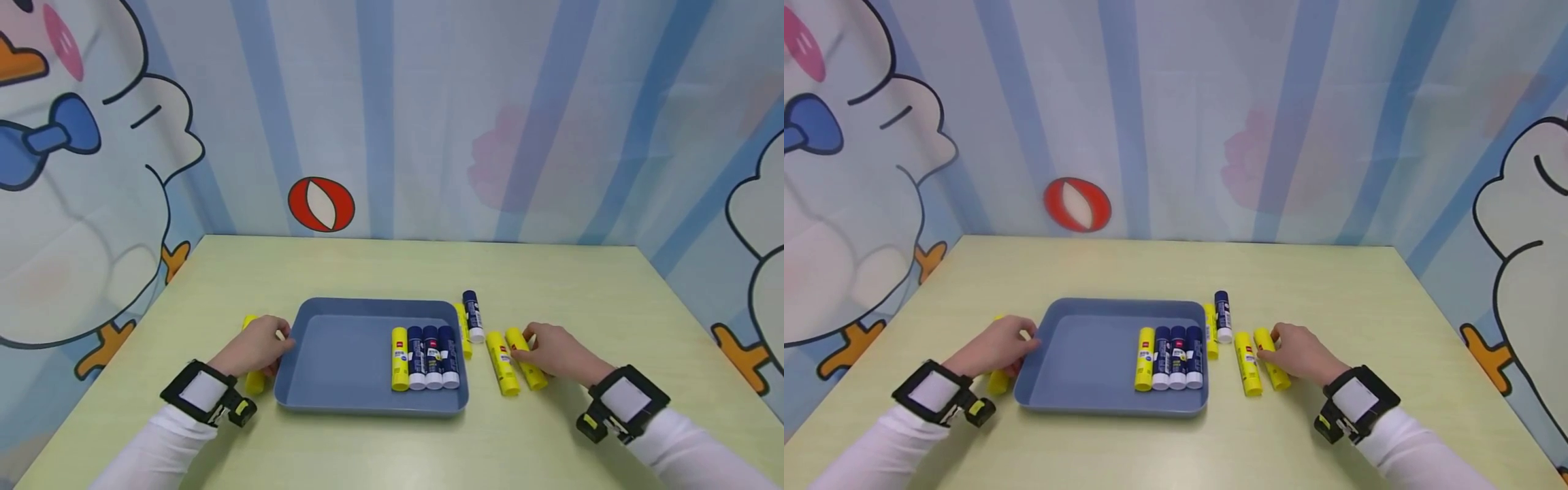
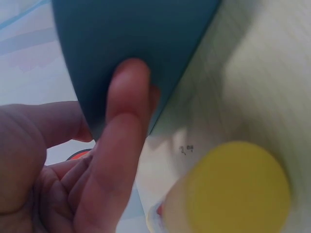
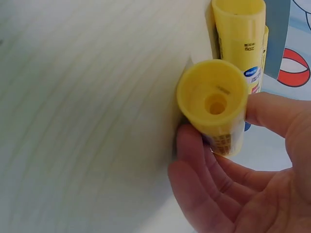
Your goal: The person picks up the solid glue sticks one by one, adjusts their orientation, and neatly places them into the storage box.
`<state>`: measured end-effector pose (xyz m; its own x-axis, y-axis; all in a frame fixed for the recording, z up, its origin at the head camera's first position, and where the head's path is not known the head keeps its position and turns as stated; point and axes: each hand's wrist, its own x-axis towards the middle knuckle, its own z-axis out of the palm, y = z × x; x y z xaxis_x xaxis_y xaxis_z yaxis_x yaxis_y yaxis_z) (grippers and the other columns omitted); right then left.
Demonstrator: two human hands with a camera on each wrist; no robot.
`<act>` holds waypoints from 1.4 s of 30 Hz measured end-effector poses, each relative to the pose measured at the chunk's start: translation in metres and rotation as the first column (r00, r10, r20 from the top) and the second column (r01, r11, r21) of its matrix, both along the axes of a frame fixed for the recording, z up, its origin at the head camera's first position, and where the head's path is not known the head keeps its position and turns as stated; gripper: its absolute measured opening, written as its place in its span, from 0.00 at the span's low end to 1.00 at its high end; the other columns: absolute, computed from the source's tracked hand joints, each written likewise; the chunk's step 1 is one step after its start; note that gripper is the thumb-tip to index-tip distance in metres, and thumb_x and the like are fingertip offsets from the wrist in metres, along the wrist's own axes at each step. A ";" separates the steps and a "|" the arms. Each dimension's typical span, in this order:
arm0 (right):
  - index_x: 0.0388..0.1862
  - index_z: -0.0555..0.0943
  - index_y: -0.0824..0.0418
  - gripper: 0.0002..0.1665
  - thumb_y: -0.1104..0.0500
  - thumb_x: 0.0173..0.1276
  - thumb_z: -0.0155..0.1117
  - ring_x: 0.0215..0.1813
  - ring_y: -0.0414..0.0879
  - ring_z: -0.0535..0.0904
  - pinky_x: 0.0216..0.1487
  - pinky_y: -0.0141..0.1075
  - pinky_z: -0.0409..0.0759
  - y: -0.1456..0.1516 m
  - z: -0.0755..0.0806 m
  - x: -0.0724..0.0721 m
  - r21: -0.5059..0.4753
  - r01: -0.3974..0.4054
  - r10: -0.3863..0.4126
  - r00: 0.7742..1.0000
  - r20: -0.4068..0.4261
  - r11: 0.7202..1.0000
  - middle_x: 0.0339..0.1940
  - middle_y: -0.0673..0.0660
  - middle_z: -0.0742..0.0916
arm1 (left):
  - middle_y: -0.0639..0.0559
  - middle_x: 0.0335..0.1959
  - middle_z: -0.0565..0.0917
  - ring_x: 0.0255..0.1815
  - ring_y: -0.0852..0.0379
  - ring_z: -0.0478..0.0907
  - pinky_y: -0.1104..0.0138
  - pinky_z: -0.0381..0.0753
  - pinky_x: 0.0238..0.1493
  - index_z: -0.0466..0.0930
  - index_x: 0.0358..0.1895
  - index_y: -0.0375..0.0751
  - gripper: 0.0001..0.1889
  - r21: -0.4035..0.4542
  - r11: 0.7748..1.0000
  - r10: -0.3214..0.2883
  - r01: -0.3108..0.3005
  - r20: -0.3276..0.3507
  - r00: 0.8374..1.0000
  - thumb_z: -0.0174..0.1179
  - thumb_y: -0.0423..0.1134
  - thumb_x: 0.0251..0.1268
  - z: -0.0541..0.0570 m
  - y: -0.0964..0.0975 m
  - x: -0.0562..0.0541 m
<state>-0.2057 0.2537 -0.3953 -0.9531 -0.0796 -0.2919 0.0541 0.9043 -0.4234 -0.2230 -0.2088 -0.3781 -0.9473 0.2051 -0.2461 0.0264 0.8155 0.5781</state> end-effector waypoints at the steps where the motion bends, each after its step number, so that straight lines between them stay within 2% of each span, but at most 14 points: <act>1: 0.50 0.74 0.72 0.26 0.52 0.66 0.67 0.26 0.47 0.73 0.26 0.35 0.76 0.000 0.000 0.000 -0.001 0.005 -0.005 1.000 0.003 1.000 0.29 0.57 0.79 | 0.47 0.18 0.78 0.15 0.54 0.78 0.65 0.81 0.21 0.75 0.43 0.28 0.09 -0.001 1.000 -0.001 0.001 0.000 1.000 0.56 0.33 0.69 0.000 0.000 0.000; 8: 0.49 0.73 0.72 0.25 0.53 0.66 0.67 0.24 0.47 0.73 0.25 0.34 0.76 -0.001 -0.001 -0.001 -0.012 0.022 -0.022 1.000 0.013 1.000 0.28 0.57 0.79 | 0.47 0.18 0.79 0.15 0.54 0.78 0.65 0.81 0.20 0.75 0.44 0.27 0.09 0.004 1.000 -0.007 0.007 -0.007 1.000 0.56 0.33 0.69 -0.001 -0.001 -0.001; 15: 0.46 0.73 0.72 0.24 0.53 0.66 0.66 0.22 0.46 0.73 0.24 0.34 0.77 0.002 0.002 0.000 -0.075 -0.006 0.008 0.999 0.036 0.997 0.28 0.57 0.78 | 0.48 0.17 0.79 0.14 0.54 0.78 0.65 0.80 0.20 0.76 0.44 0.28 0.09 -0.006 1.000 -0.006 0.006 -0.006 1.000 0.56 0.33 0.69 -0.003 -0.001 -0.001; 23: 0.50 0.71 0.74 0.24 0.54 0.69 0.63 0.25 0.48 0.76 0.26 0.37 0.81 -0.004 0.028 -0.008 -0.130 -0.029 0.029 1.000 0.001 0.991 0.34 0.61 0.80 | 0.47 0.18 0.79 0.15 0.54 0.78 0.65 0.81 0.20 0.75 0.45 0.27 0.10 -0.008 1.000 -0.003 0.003 -0.004 1.000 0.56 0.33 0.69 -0.002 -0.001 0.000; 27: 0.55 0.68 0.73 0.26 0.55 0.69 0.62 0.26 0.48 0.77 0.27 0.37 0.82 -0.018 0.043 -0.013 -0.184 -0.048 0.045 0.999 -0.016 0.982 0.37 0.63 0.80 | 0.47 0.19 0.79 0.15 0.54 0.79 0.65 0.81 0.21 0.75 0.45 0.27 0.10 -0.004 1.000 0.001 -0.001 0.000 1.000 0.56 0.33 0.69 -0.001 0.000 0.000; 32: 0.62 0.64 0.71 0.29 0.57 0.69 0.62 0.25 0.47 0.74 0.27 0.38 0.81 -0.044 0.057 -0.019 -0.234 -0.110 0.104 0.994 -0.036 0.966 0.30 0.60 0.80 | 0.47 0.19 0.79 0.15 0.54 0.79 0.65 0.81 0.21 0.75 0.45 0.27 0.10 0.003 1.000 -0.001 0.001 -0.001 1.000 0.56 0.33 0.69 -0.001 0.000 0.000; 37: 0.65 0.65 0.68 0.31 0.56 0.69 0.63 0.20 0.46 0.71 0.26 0.38 0.80 -0.073 0.063 -0.021 -0.237 -0.192 0.183 0.981 -0.062 0.952 0.25 0.57 0.78 | 0.47 0.19 0.78 0.16 0.54 0.79 0.64 0.81 0.21 0.75 0.45 0.27 0.09 0.013 1.000 -0.010 0.010 -0.001 1.000 0.56 0.33 0.69 -0.002 0.000 -0.001; 42: 0.63 0.66 0.66 0.31 0.55 0.68 0.64 0.19 0.46 0.73 0.25 0.37 0.80 -0.107 0.065 -0.022 -0.240 -0.221 0.218 0.975 -0.038 0.945 0.26 0.57 0.79 | 0.47 0.19 0.78 0.16 0.54 0.78 0.64 0.81 0.21 0.75 0.44 0.27 0.09 0.010 1.000 -0.009 0.009 -0.004 1.000 0.56 0.32 0.69 -0.003 -0.001 -0.001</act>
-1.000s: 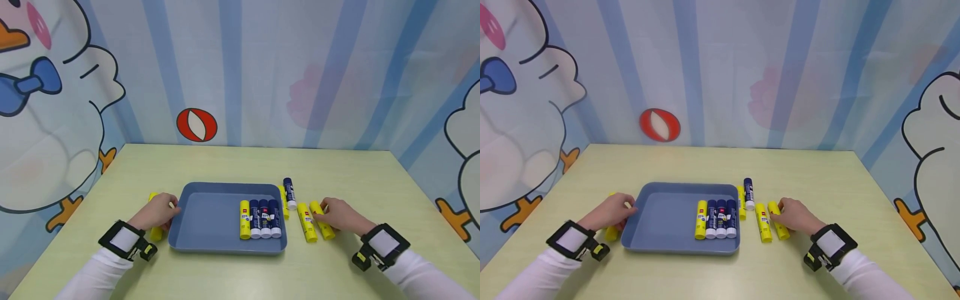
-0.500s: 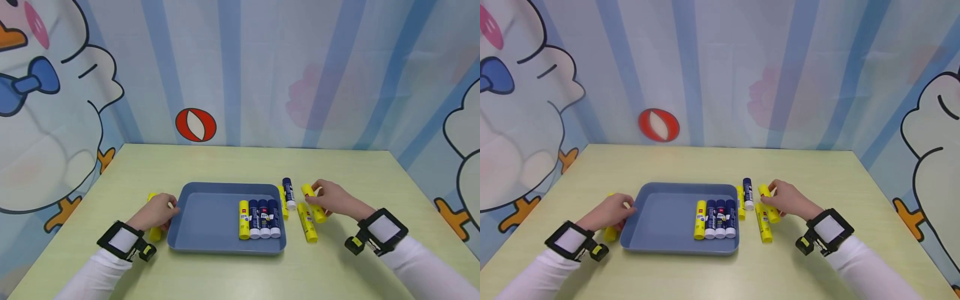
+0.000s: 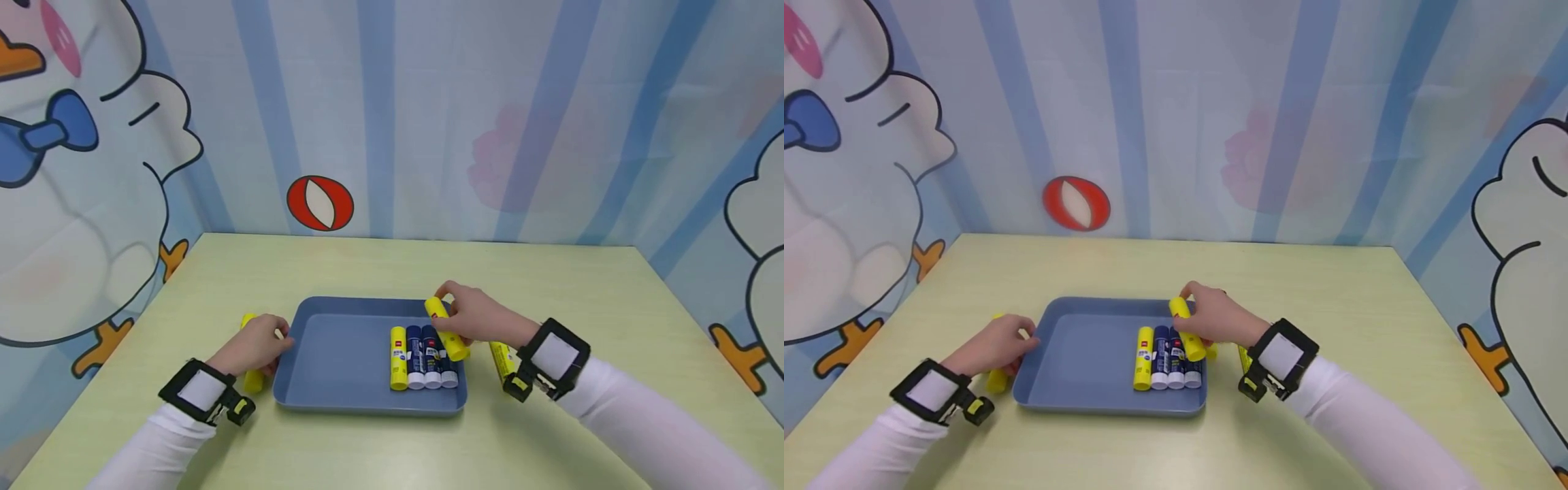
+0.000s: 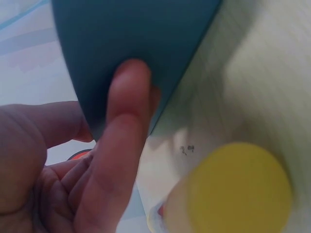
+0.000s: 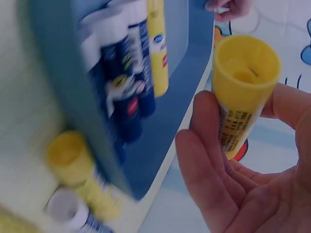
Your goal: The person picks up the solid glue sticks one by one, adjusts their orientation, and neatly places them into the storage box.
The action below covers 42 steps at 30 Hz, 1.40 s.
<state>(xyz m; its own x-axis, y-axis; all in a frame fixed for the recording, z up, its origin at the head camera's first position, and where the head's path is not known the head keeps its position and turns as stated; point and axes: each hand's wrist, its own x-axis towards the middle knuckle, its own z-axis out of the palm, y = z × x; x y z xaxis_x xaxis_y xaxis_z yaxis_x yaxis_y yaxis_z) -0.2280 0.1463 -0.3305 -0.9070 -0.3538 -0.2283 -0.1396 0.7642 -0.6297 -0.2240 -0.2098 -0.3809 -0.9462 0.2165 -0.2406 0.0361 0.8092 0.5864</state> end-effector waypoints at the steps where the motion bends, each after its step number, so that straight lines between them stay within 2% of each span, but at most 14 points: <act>1: 0.63 0.66 0.66 0.30 0.55 0.68 0.65 0.20 0.46 0.74 0.26 0.37 0.80 -0.008 0.000 0.000 0.001 -0.007 0.007 1.000 0.006 1.000 0.27 0.57 0.79 | 0.47 0.19 0.78 0.16 0.54 0.78 0.64 0.81 0.21 0.75 0.44 0.27 0.09 -0.001 1.000 0.000 0.000 0.000 1.000 0.56 0.32 0.69 0.000 0.000 0.000; 7: 0.63 0.65 0.63 0.30 0.56 0.67 0.65 0.24 0.50 0.80 0.26 0.36 0.81 -0.049 -0.003 0.003 0.001 -0.077 0.077 0.997 0.009 0.997 0.30 0.56 0.81 | 0.47 0.18 0.78 0.15 0.55 0.78 0.65 0.81 0.21 0.75 0.43 0.28 0.08 -0.007 1.000 0.002 -0.002 0.001 1.000 0.56 0.32 0.69 0.001 0.000 0.000; 13: 0.66 0.67 0.61 0.30 0.55 0.68 0.63 0.19 0.43 0.74 0.23 0.31 0.75 -0.073 -0.012 0.002 0.049 -0.163 0.164 0.986 -0.035 0.985 0.24 0.53 0.77 | 0.46 0.19 0.78 0.16 0.54 0.78 0.65 0.81 0.21 0.74 0.43 0.28 0.08 -0.008 1.000 0.001 -0.001 0.008 1.000 0.56 0.32 0.69 0.003 0.000 0.000; 19: 0.61 0.67 0.62 0.29 0.56 0.66 0.66 0.25 0.45 0.79 0.25 0.33 0.80 -0.088 -0.025 -0.001 0.068 -0.132 0.133 0.991 -0.005 0.989 0.33 0.55 0.79 | 0.46 0.19 0.78 0.15 0.55 0.78 0.65 0.81 0.21 0.74 0.43 0.28 0.09 -0.008 1.000 -0.004 0.004 0.003 1.000 0.56 0.32 0.69 0.006 0.000 0.001; 23: 0.60 0.66 0.63 0.32 0.52 0.64 0.68 0.25 0.45 0.79 0.25 0.34 0.79 -0.098 -0.037 -0.003 0.181 -0.124 0.135 0.990 -0.045 0.976 0.30 0.56 0.80 | 0.46 0.19 0.78 0.15 0.55 0.78 0.65 0.81 0.21 0.74 0.43 0.28 0.09 -0.010 1.000 -0.005 0.005 0.007 1.000 0.56 0.33 0.69 0.006 0.000 0.001; 27: 0.62 0.67 0.66 0.37 0.47 0.62 0.69 0.24 0.43 0.76 0.24 0.34 0.77 -0.106 -0.047 -0.007 0.343 -0.101 0.161 0.975 -0.152 0.934 0.29 0.54 0.80 | 0.46 0.19 0.78 0.15 0.55 0.78 0.65 0.81 0.21 0.74 0.43 0.28 0.08 -0.012 1.000 -0.004 0.005 0.011 1.000 0.56 0.33 0.69 0.004 0.000 0.001; 30: 0.61 0.69 0.65 0.37 0.43 0.62 0.68 0.23 0.42 0.74 0.23 0.33 0.75 -0.112 -0.052 -0.010 0.475 -0.074 0.210 0.947 -0.241 0.877 0.26 0.52 0.79 | 0.46 0.19 0.78 0.15 0.55 0.78 0.65 0.81 0.21 0.74 0.43 0.28 0.08 -0.012 1.000 -0.001 0.001 0.009 1.000 0.56 0.33 0.69 0.003 0.000 0.001; 34: 0.57 0.74 0.64 0.34 0.41 0.63 0.66 0.21 0.42 0.74 0.22 0.32 0.74 -0.117 -0.052 -0.009 0.576 -0.054 0.260 0.924 -0.281 0.815 0.24 0.52 0.80 | 0.46 0.19 0.78 0.15 0.54 0.78 0.65 0.81 0.21 0.74 0.43 0.28 0.08 -0.004 1.000 -0.004 0.004 0.005 1.000 0.56 0.32 0.69 0.003 0.000 0.001; 38: 0.51 0.77 0.64 0.30 0.41 0.63 0.66 0.22 0.42 0.74 0.24 0.32 0.76 -0.119 -0.050 -0.005 0.619 -0.047 0.291 0.909 -0.299 0.784 0.24 0.52 0.81 | 0.46 0.19 0.78 0.15 0.54 0.78 0.65 0.81 0.21 0.74 0.43 0.28 0.08 -0.004 1.000 -0.006 0.006 0.003 1.000 0.56 0.32 0.69 0.002 0.000 0.001; 42: 0.43 0.78 0.62 0.24 0.42 0.64 0.65 0.21 0.42 0.74 0.22 0.32 0.75 -0.119 -0.048 -0.002 0.626 -0.044 0.303 0.900 -0.313 0.778 0.22 0.52 0.79 | 0.46 0.19 0.78 0.15 0.54 0.78 0.65 0.81 0.21 0.74 0.42 0.28 0.08 -0.014 1.000 -0.012 0.012 -0.003 1.000 0.56 0.32 0.69 0.001 0.000 0.000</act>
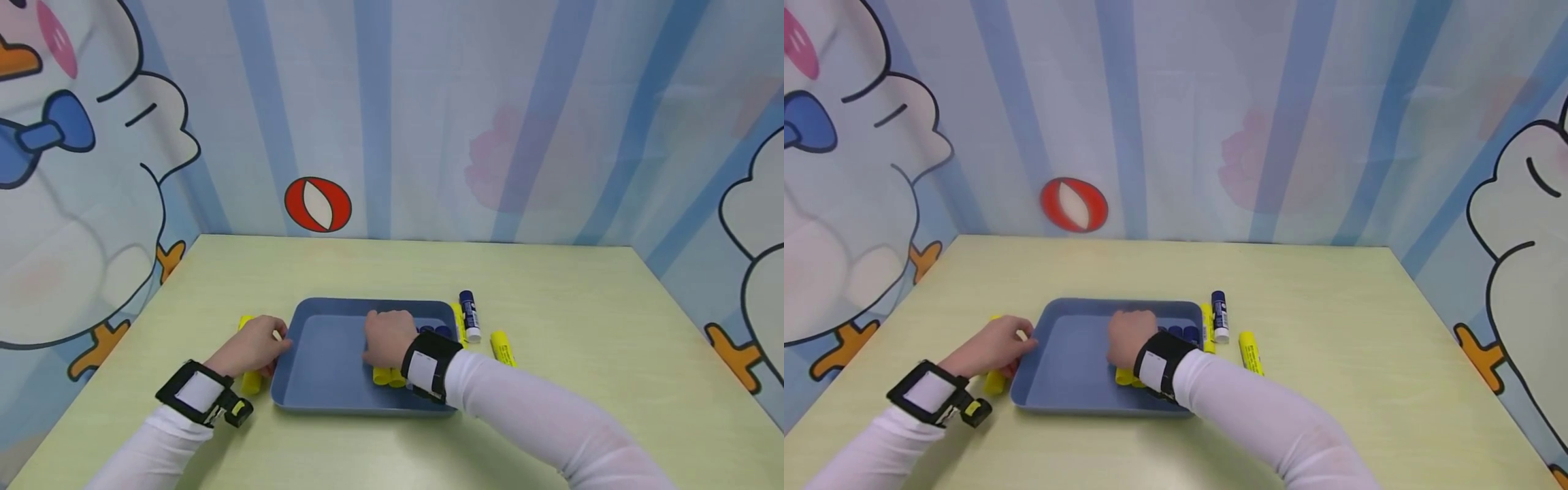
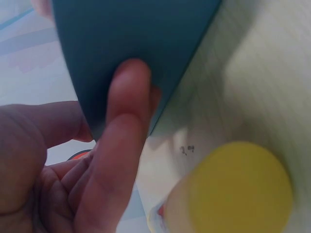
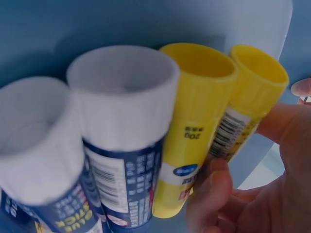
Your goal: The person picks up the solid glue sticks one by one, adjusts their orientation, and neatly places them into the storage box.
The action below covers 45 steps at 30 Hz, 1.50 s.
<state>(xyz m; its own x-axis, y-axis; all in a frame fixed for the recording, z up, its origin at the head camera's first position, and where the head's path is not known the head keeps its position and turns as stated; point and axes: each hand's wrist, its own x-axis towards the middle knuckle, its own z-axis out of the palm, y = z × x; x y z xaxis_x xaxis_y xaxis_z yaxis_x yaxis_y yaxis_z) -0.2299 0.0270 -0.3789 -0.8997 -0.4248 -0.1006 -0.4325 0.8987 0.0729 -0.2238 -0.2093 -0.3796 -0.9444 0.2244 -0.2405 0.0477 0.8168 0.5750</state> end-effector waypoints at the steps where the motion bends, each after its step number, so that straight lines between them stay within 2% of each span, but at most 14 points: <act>1: 0.41 0.78 0.62 0.23 0.43 0.64 0.65 0.20 0.42 0.73 0.22 0.31 0.74 0.000 0.001 0.001 -0.004 -0.002 0.002 1.000 -0.001 1.000 0.21 0.51 0.79 | 0.46 0.19 0.78 0.15 0.54 0.78 0.65 0.81 0.21 0.74 0.42 0.28 0.08 0.001 1.000 -0.001 0.001 0.000 1.000 0.56 0.32 0.69 0.000 0.000 0.000; 7: 0.34 0.77 0.61 0.17 0.47 0.65 0.65 0.21 0.42 0.73 0.22 0.31 0.75 -0.001 0.006 0.004 -0.010 -0.017 0.017 1.000 0.010 1.000 0.20 0.51 0.77 | 0.47 0.18 0.79 0.15 0.54 0.78 0.64 0.81 0.20 0.74 0.40 0.29 0.06 0.013 1.000 -0.001 0.001 0.007 1.000 0.56 0.32 0.69 -0.001 -0.001 -0.001; 11: 0.37 0.77 0.61 0.19 0.45 0.66 0.64 0.20 0.41 0.74 0.22 0.32 0.75 0.003 0.007 0.001 -0.051 -0.022 0.023 1.000 0.015 0.998 0.19 0.51 0.77 | 0.47 0.18 0.78 0.15 0.54 0.78 0.65 0.81 0.21 0.74 0.41 0.29 0.07 0.010 1.000 0.001 -0.001 0.008 1.000 0.56 0.32 0.69 -0.001 -0.001 -0.001; 13: 0.42 0.78 0.62 0.21 0.44 0.67 0.63 0.19 0.41 0.73 0.20 0.32 0.74 0.007 0.010 -0.001 -0.091 -0.026 0.027 1.000 0.011 0.995 0.18 0.50 0.76 | 0.47 0.18 0.78 0.15 0.54 0.78 0.65 0.81 0.21 0.74 0.42 0.29 0.07 0.011 1.000 0.004 -0.004 0.009 1.000 0.56 0.32 0.69 -0.002 -0.001 -0.001; 17: 0.51 0.77 0.64 0.25 0.44 0.69 0.61 0.18 0.41 0.72 0.17 0.32 0.70 0.025 0.027 0.003 -0.213 -0.017 0.025 0.999 0.034 0.977 0.16 0.49 0.75 | 0.47 0.19 0.78 0.15 0.54 0.78 0.64 0.81 0.21 0.74 0.43 0.28 0.08 0.023 1.000 0.008 -0.008 0.014 1.000 0.56 0.32 0.69 -0.001 0.000 -0.001; 19: 0.54 0.77 0.64 0.27 0.44 0.69 0.61 0.17 0.41 0.71 0.17 0.32 0.67 0.038 0.039 0.007 -0.282 0.009 0.008 0.998 0.058 0.960 0.15 0.49 0.75 | 0.47 0.19 0.78 0.15 0.54 0.78 0.64 0.81 0.21 0.75 0.43 0.28 0.08 0.029 1.000 0.008 -0.008 0.013 1.000 0.56 0.32 0.69 -0.001 0.001 -0.001; 21: 0.53 0.77 0.63 0.25 0.44 0.69 0.61 0.17 0.42 0.71 0.18 0.33 0.66 0.054 0.050 0.009 -0.347 0.043 -0.017 0.997 0.077 0.937 0.15 0.49 0.75 | 0.47 0.19 0.79 0.16 0.54 0.78 0.64 0.81 0.21 0.75 0.43 0.28 0.08 0.030 1.000 0.007 -0.007 0.013 1.000 0.56 0.32 0.69 0.000 0.001 -0.001; 25: 0.55 0.77 0.61 0.25 0.44 0.69 0.61 0.21 0.42 0.74 0.22 0.35 0.70 0.089 0.061 0.009 -0.453 0.141 -0.100 0.989 0.113 0.880 0.23 0.50 0.80 | 0.47 0.19 0.79 0.16 0.54 0.78 0.64 0.81 0.21 0.74 0.42 0.28 0.07 0.019 1.000 0.006 -0.006 0.008 1.000 0.56 0.32 0.69 0.002 0.002 0.000; 30: 0.58 0.74 0.63 0.25 0.48 0.71 0.60 0.33 0.47 0.78 0.31 0.38 0.76 0.135 0.057 0.009 -0.567 0.204 -0.159 0.979 0.129 0.798 0.38 0.56 0.83 | 0.47 0.19 0.79 0.16 0.54 0.79 0.65 0.81 0.21 0.75 0.43 0.28 0.08 0.016 1.000 0.012 -0.012 0.010 1.000 0.56 0.32 0.69 0.000 0.001 0.000; 32: 0.60 0.72 0.65 0.27 0.49 0.71 0.60 0.39 0.50 0.79 0.35 0.40 0.78 0.151 0.052 0.011 -0.594 0.215 -0.174 0.977 0.126 0.775 0.45 0.60 0.82 | 0.47 0.19 0.79 0.16 0.54 0.79 0.65 0.81 0.21 0.75 0.43 0.28 0.08 0.016 1.000 0.015 -0.015 0.010 1.000 0.56 0.32 0.69 0.000 0.000 0.000; 34: 0.62 0.70 0.67 0.29 0.49 0.71 0.60 0.45 0.54 0.79 0.39 0.43 0.79 0.164 0.046 0.015 -0.600 0.234 -0.201 0.972 0.123 0.765 0.50 0.63 0.81 | 0.47 0.18 0.79 0.15 0.54 0.78 0.65 0.81 0.21 0.75 0.43 0.28 0.08 0.015 1.000 0.015 -0.015 0.010 1.000 0.56 0.32 0.69 0.000 0.000 0.001; 38: 0.66 0.66 0.69 0.36 0.46 0.70 0.61 0.52 0.59 0.77 0.45 0.49 0.80 0.182 0.030 0.023 -0.553 0.298 -0.256 0.954 0.155 0.778 0.58 0.68 0.76 | 0.46 0.19 0.78 0.15 0.54 0.78 0.65 0.81 0.21 0.75 0.43 0.28 0.09 0.011 1.000 0.015 -0.015 0.011 1.000 0.56 0.33 0.69 0.001 0.001 0.002; 45: 0.68 0.62 0.71 0.46 0.42 0.64 0.66 0.54 0.63 0.77 0.45 0.53 0.80 0.198 0.003 0.037 -0.401 0.364 -0.308 0.930 0.199 0.841 0.59 0.71 0.75 | 0.46 0.19 0.78 0.16 0.55 0.78 0.65 0.81 0.21 0.75 0.44 0.28 0.08 0.010 1.000 0.021 -0.021 0.013 1.000 0.56 0.32 0.69 0.001 0.001 0.002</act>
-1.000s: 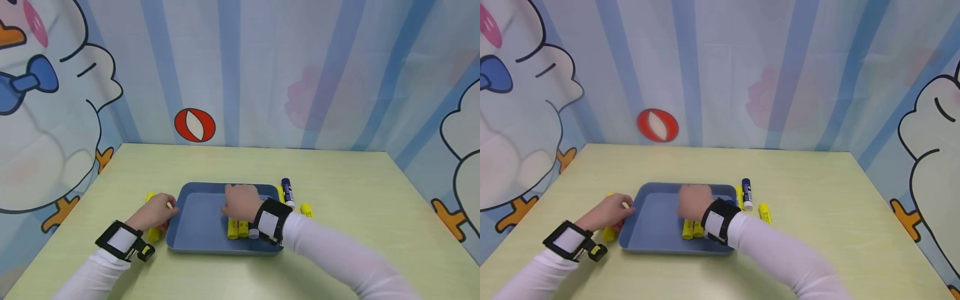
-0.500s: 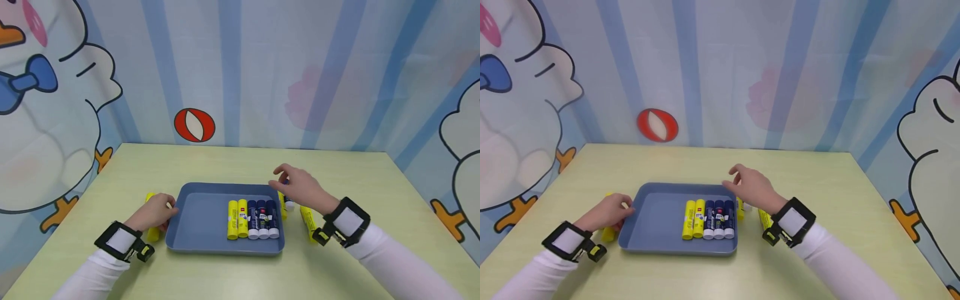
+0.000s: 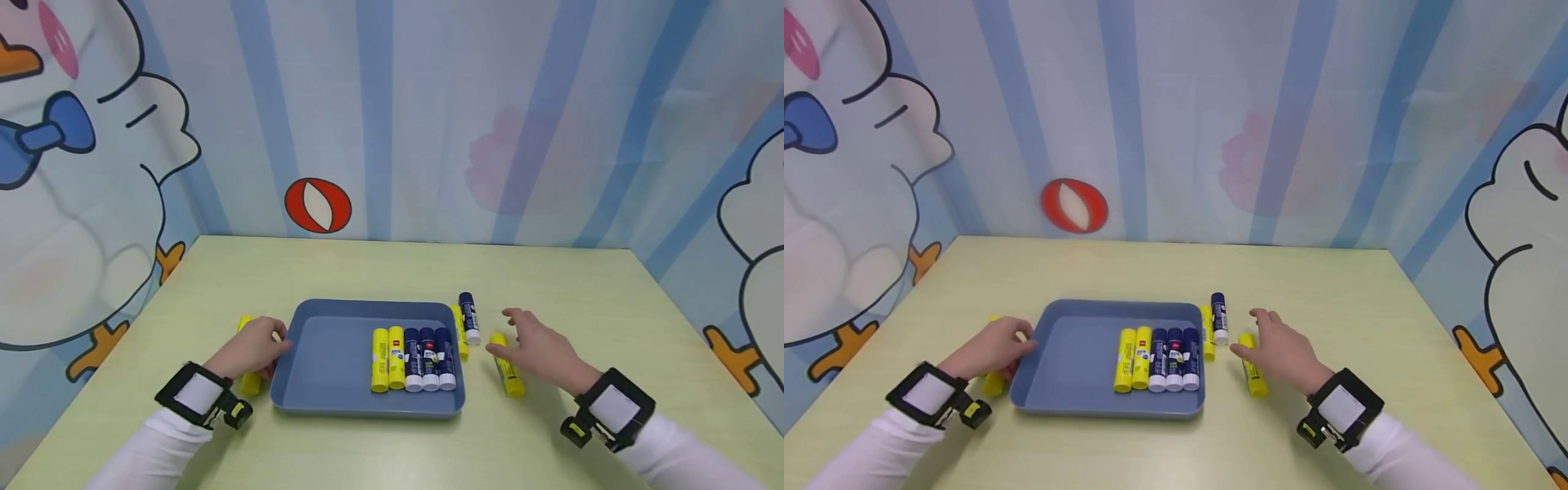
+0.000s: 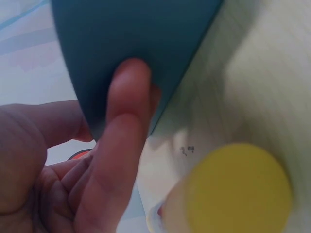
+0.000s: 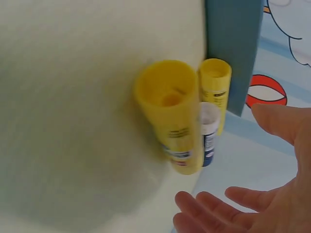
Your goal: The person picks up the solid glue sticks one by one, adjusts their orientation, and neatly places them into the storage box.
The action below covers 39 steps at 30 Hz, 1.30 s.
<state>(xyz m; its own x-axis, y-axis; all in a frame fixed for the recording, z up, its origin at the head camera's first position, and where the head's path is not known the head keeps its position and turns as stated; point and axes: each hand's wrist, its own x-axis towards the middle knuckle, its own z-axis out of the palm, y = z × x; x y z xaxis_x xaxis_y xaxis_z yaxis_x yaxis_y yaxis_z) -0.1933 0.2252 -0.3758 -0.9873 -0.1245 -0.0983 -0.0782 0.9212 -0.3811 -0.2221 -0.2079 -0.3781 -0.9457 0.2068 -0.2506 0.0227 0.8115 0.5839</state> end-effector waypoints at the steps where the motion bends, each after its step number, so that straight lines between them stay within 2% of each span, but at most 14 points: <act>1: 0.68 0.62 0.71 0.47 0.42 0.64 0.66 0.54 0.64 0.77 0.45 0.54 0.80 0.001 -0.003 0.001 0.017 0.008 -0.008 1.000 0.012 1.000 0.59 0.71 0.75 | 0.46 0.19 0.78 0.16 0.54 0.78 0.65 0.81 0.21 0.75 0.43 0.28 0.08 0.000 1.000 -0.001 0.001 0.000 1.000 0.56 0.32 0.69 0.000 0.000 0.000; 5: 0.69 0.61 0.73 0.49 0.41 0.63 0.67 0.53 0.63 0.78 0.45 0.53 0.81 0.004 -0.012 0.003 0.066 0.031 -0.035 0.998 0.052 0.997 0.58 0.72 0.76 | 0.46 0.19 0.79 0.15 0.54 0.78 0.65 0.81 0.21 0.75 0.44 0.27 0.08 0.001 1.000 -0.005 0.005 -0.001 1.000 0.56 0.32 0.69 -0.001 -0.001 0.000; 8: 0.68 0.62 0.74 0.49 0.42 0.62 0.68 0.44 0.57 0.80 0.38 0.46 0.82 0.004 -0.017 0.002 0.069 0.035 -0.040 0.997 0.064 0.997 0.52 0.70 0.79 | 0.46 0.19 0.79 0.15 0.55 0.78 0.65 0.81 0.21 0.75 0.44 0.27 0.09 0.000 1.000 -0.004 0.004 -0.001 1.000 0.56 0.32 0.69 -0.001 -0.001 0.000; 11: 0.66 0.64 0.74 0.47 0.43 0.62 0.69 0.35 0.49 0.77 0.31 0.39 0.79 0.003 -0.020 0.002 0.064 0.033 -0.037 0.997 0.065 0.997 0.44 0.64 0.81 | 0.46 0.19 0.79 0.16 0.54 0.78 0.65 0.81 0.21 0.75 0.44 0.27 0.09 0.003 1.000 0.000 0.000 0.001 1.000 0.56 0.32 0.69 -0.001 0.000 0.000; 16: 0.65 0.65 0.72 0.41 0.48 0.64 0.68 0.29 0.46 0.74 0.27 0.35 0.75 0.002 -0.021 0.001 0.044 0.036 -0.039 0.995 0.092 0.998 0.35 0.59 0.81 | 0.46 0.19 0.79 0.16 0.54 0.79 0.65 0.81 0.21 0.75 0.43 0.27 0.08 0.017 1.000 0.001 -0.001 0.000 1.000 0.56 0.32 0.69 -0.001 0.000 0.001; 20: 0.65 0.65 0.70 0.37 0.52 0.65 0.67 0.27 0.46 0.74 0.26 0.35 0.73 0.002 -0.020 0.002 0.013 0.046 -0.048 0.992 0.121 0.999 0.33 0.58 0.80 | 0.47 0.18 0.78 0.15 0.54 0.78 0.65 0.81 0.21 0.75 0.43 0.27 0.08 0.023 1.000 -0.005 0.005 -0.007 1.000 0.55 0.31 0.69 -0.001 -0.001 0.001; 31: 0.67 0.62 0.66 0.36 0.55 0.67 0.65 0.30 0.48 0.74 0.28 0.36 0.76 0.004 -0.022 0.002 -0.086 0.042 -0.026 0.984 0.178 0.995 0.35 0.60 0.79 | 0.47 0.18 0.78 0.15 0.55 0.78 0.65 0.81 0.21 0.75 0.43 0.27 0.08 0.010 1.000 -0.002 0.002 -0.007 1.000 0.56 0.32 0.69 -0.003 -0.001 0.000; 34: 0.66 0.62 0.67 0.35 0.56 0.67 0.64 0.30 0.48 0.73 0.29 0.36 0.76 0.005 -0.017 0.000 -0.117 0.047 -0.025 0.983 0.182 0.992 0.34 0.60 0.79 | 0.47 0.18 0.78 0.15 0.54 0.78 0.65 0.81 0.20 0.75 0.43 0.28 0.08 0.017 1.000 -0.006 0.006 -0.011 1.000 0.56 0.32 0.69 -0.002 -0.001 -0.001; 39: 0.65 0.62 0.70 0.35 0.56 0.66 0.64 0.29 0.49 0.73 0.29 0.37 0.74 0.003 0.000 -0.005 -0.157 0.014 0.008 0.990 0.139 0.987 0.31 0.60 0.78 | 0.47 0.17 0.79 0.15 0.54 0.79 0.64 0.81 0.20 0.74 0.42 0.28 0.07 0.022 1.000 -0.009 0.009 -0.009 1.000 0.56 0.32 0.69 -0.002 -0.001 -0.001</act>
